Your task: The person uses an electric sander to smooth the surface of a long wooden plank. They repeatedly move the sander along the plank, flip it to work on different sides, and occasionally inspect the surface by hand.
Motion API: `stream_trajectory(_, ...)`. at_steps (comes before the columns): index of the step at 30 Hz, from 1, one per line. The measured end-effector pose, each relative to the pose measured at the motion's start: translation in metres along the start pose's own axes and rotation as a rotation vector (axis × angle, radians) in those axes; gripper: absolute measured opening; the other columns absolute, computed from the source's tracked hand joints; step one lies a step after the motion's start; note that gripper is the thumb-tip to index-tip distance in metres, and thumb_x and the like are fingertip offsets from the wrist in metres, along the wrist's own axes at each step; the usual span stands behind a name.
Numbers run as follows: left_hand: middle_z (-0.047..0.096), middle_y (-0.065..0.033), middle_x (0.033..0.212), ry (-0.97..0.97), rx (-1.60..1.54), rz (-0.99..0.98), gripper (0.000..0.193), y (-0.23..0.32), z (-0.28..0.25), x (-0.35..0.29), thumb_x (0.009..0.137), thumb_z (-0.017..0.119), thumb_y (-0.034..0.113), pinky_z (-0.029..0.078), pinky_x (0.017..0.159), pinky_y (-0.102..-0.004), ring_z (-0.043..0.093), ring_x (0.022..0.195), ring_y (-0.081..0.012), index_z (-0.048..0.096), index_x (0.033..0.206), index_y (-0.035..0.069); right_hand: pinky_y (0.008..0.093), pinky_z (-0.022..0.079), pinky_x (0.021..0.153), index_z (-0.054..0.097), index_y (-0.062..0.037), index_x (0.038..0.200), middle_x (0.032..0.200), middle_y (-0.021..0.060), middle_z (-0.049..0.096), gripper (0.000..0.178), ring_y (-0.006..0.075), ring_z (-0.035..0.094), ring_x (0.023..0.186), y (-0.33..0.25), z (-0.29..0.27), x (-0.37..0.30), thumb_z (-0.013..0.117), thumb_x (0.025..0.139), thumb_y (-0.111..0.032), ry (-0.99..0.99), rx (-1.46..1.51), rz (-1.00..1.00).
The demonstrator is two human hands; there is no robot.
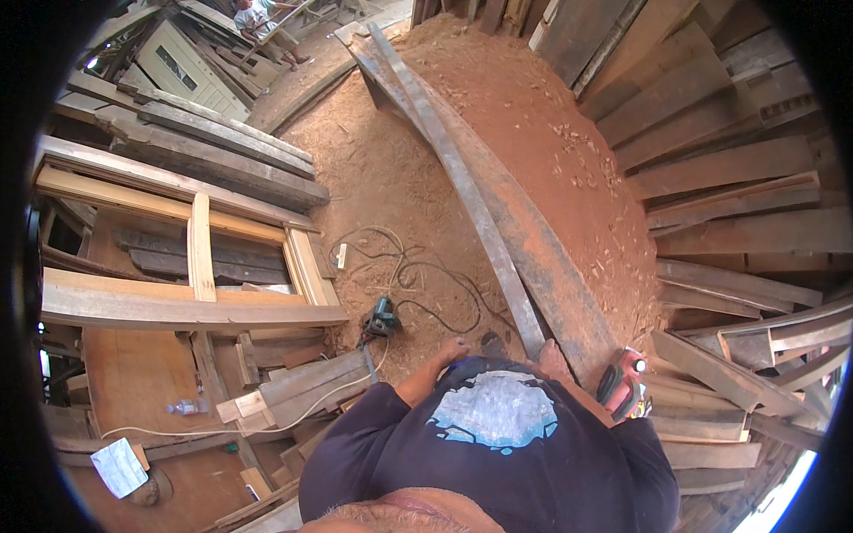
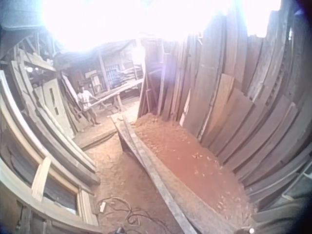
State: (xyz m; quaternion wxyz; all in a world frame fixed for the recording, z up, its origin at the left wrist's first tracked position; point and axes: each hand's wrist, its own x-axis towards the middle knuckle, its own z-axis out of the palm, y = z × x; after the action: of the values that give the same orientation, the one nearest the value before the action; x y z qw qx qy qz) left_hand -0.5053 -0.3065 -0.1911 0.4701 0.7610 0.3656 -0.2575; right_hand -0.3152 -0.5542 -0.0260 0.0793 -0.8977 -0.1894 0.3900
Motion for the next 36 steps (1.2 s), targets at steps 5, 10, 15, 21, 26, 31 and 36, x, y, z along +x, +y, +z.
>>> stream_trajectory(5,0.071,-0.0158,0.100,0.004,-0.051,-0.022,0.038,0.006,-0.009,-0.017,0.084,0.062,0.033,0.051,0.078,-0.0408,0.067,0.089,-0.0283,0.068,0.106,0.002,0.0487,0.048,0.097,0.043,0.0063,0.122,0.121,0.0308,0.057,0.083,0.0438,0.057,0.117,0.014,0.016,0.013,0.086,0.069,-0.041,-0.003,0.003,-0.008)
stream_trajectory(10,0.070,-0.0201,0.108,0.036,-0.006,-0.007,0.046,0.031,-0.009,-0.014,0.084,0.063,0.035,0.051,0.084,-0.0410,0.067,0.099,-0.0318,0.066,0.116,0.002,0.0488,0.048,0.096,0.043,0.0059,0.121,0.119,0.0305,0.058,0.081,0.0446,0.058,0.114,0.019,0.014,0.009,0.086,0.069,-0.040,0.023,0.031,-0.041)
stream_trajectory(15,0.068,-0.0241,0.112,0.100,-0.009,0.022,0.049,0.042,-0.007,-0.021,0.082,0.065,0.038,0.050,0.089,-0.0418,0.065,0.107,-0.0356,0.067,0.116,0.003,0.0484,0.047,0.097,0.045,0.0063,0.120,0.118,0.0300,0.059,0.080,0.0439,0.057,0.116,0.010,0.005,-0.001,0.086,0.069,-0.040,0.020,0.057,-0.046)
stream_trajectory(21,0.067,-0.0241,0.116,-0.047,-0.047,-0.007,0.051,0.038,-0.006,-0.017,0.080,0.065,0.038,0.050,0.091,-0.0407,0.064,0.108,-0.0350,0.067,0.116,0.001,0.0477,0.047,0.098,0.046,0.0067,0.119,0.119,0.0306,0.059,0.080,0.0438,0.057,0.116,0.006,0.000,-0.009,0.086,0.069,-0.040,0.053,0.091,-0.091)
stream_trajectory(26,0.066,-0.0240,0.117,-0.007,-0.086,-0.043,0.052,0.042,-0.011,-0.029,0.079,0.066,0.036,0.050,0.092,-0.0402,0.064,0.109,-0.0343,0.066,0.117,0.000,0.0474,0.047,0.098,0.046,0.0070,0.119,0.119,0.0311,0.059,0.079,0.0437,0.057,0.116,0.007,-0.002,-0.008,0.086,0.069,-0.040,0.058,0.101,-0.094)
stream_trajectory(31,0.068,-0.0200,0.115,0.003,-0.016,-0.035,0.050,0.044,-0.012,-0.033,0.084,0.061,0.036,0.049,0.091,-0.0389,0.064,0.107,-0.0316,0.064,0.121,0.002,0.0472,0.047,0.098,0.047,0.0070,0.119,0.119,0.0309,0.059,0.081,0.0433,0.057,0.117,0.002,-0.003,-0.007,0.086,0.067,-0.041,0.028,0.055,-0.041)
stream_trajectory(36,0.068,-0.0200,0.114,0.022,-0.037,-0.032,0.044,0.045,-0.010,-0.033,0.083,0.065,0.036,0.049,0.090,-0.0405,0.064,0.108,-0.0333,0.068,0.114,0.005,0.0469,0.047,0.098,0.046,0.0074,0.120,0.119,0.0311,0.059,0.084,0.0432,0.057,0.116,0.010,0.004,-0.004,0.087,0.066,-0.042,0.061,0.097,-0.112)
